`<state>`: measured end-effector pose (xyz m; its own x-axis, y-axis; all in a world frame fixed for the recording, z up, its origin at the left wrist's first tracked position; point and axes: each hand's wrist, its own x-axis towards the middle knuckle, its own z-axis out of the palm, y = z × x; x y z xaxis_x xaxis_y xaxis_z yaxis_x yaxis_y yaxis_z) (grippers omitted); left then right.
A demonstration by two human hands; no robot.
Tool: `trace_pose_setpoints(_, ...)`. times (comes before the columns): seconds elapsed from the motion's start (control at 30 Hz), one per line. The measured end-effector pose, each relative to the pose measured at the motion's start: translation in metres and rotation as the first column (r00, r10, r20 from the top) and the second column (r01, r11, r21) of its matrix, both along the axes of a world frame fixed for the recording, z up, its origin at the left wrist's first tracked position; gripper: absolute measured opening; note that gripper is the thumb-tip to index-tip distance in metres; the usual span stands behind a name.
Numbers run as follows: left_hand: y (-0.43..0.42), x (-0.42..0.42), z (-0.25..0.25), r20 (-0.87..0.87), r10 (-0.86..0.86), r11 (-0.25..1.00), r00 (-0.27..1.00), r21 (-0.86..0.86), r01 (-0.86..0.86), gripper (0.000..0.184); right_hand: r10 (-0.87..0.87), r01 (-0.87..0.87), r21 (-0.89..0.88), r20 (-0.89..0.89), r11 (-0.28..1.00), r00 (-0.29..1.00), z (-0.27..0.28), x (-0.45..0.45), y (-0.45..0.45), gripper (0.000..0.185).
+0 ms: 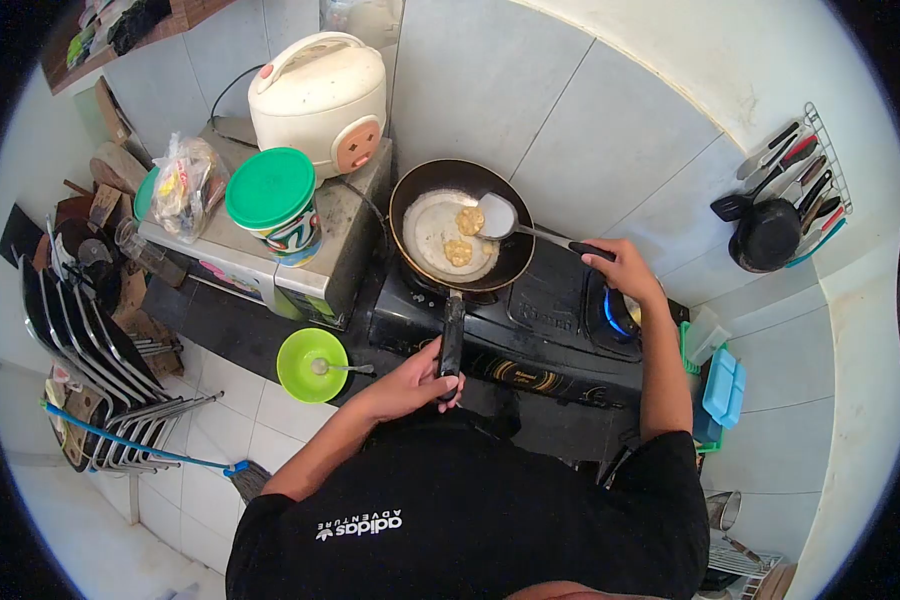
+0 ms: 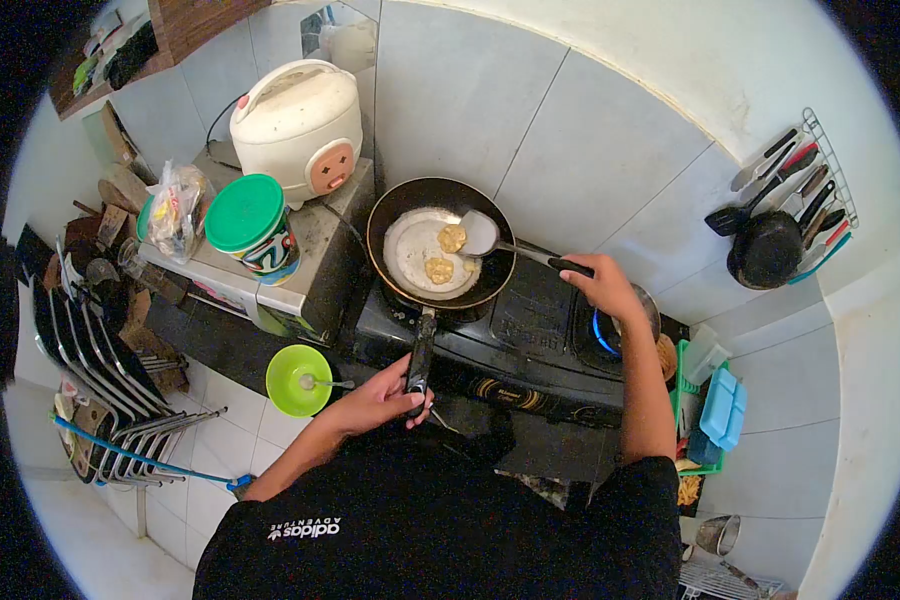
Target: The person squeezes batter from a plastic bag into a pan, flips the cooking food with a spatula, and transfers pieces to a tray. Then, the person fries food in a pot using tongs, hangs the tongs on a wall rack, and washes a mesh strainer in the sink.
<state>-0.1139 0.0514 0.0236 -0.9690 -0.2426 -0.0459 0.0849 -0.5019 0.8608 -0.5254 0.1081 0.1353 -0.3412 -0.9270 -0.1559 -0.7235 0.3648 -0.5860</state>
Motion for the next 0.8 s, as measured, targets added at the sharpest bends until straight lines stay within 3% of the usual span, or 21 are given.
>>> trace_pose_setpoints(0.03, -0.001, 0.001, -0.001, 0.002, 0.000, 1.000, 1.000, 0.001, 0.000, 0.061, 0.035, -0.039, -0.088, -0.045, 0.995, 0.998, -0.003, -0.001, 0.002, 0.039)
trace_pose_setpoints(0.17, -0.002, 0.002, 0.000, -0.002, -0.007, 1.000, 1.000, 0.005, 0.007, 0.062, 0.004, -0.009, -0.048, -0.087, 0.999, 0.996, 0.000, 0.011, 0.004, 0.041)
trace_pose_setpoints(0.37, 0.000, -0.001, 0.002, -0.007, 0.004, 1.000, 1.000, -0.004, -0.004, 0.061, -0.114, 0.115, -0.036, 0.040, 0.993, 0.993, -0.019, 0.024, -0.006, 0.041)
trace_pose_setpoints(0.43, 0.000, 0.000, 0.001, -0.008, 0.010, 1.000, 1.000, -0.018, -0.010, 0.061, -0.107, 0.115, -0.108, 0.077, 0.987, 0.991, -0.025, 0.023, -0.008, 0.042)
trace_pose_setpoints(0.57, 0.000, 0.000, -0.006, -0.017, 0.012, 1.000, 1.000, -0.014, -0.012, 0.059, -0.049, 0.049, -0.114, 0.002, 0.992, 0.999, -0.013, 0.019, -0.003, 0.043)
trace_pose_setpoints(0.77, 0.002, -0.002, -0.001, -0.023, 0.014, 1.000, 1.000, 0.013, -0.014, 0.058, -0.121, 0.127, -0.041, 0.133, 0.991, 0.984, -0.026, 0.026, -0.008, 0.045)
trace_pose_setpoints(0.8, 0.002, -0.002, -0.002, -0.022, 0.017, 1.000, 1.000, 0.018, -0.016, 0.058, -0.118, 0.135, -0.057, 0.241, 0.989, 0.963, -0.035, 0.027, -0.012, 0.044)
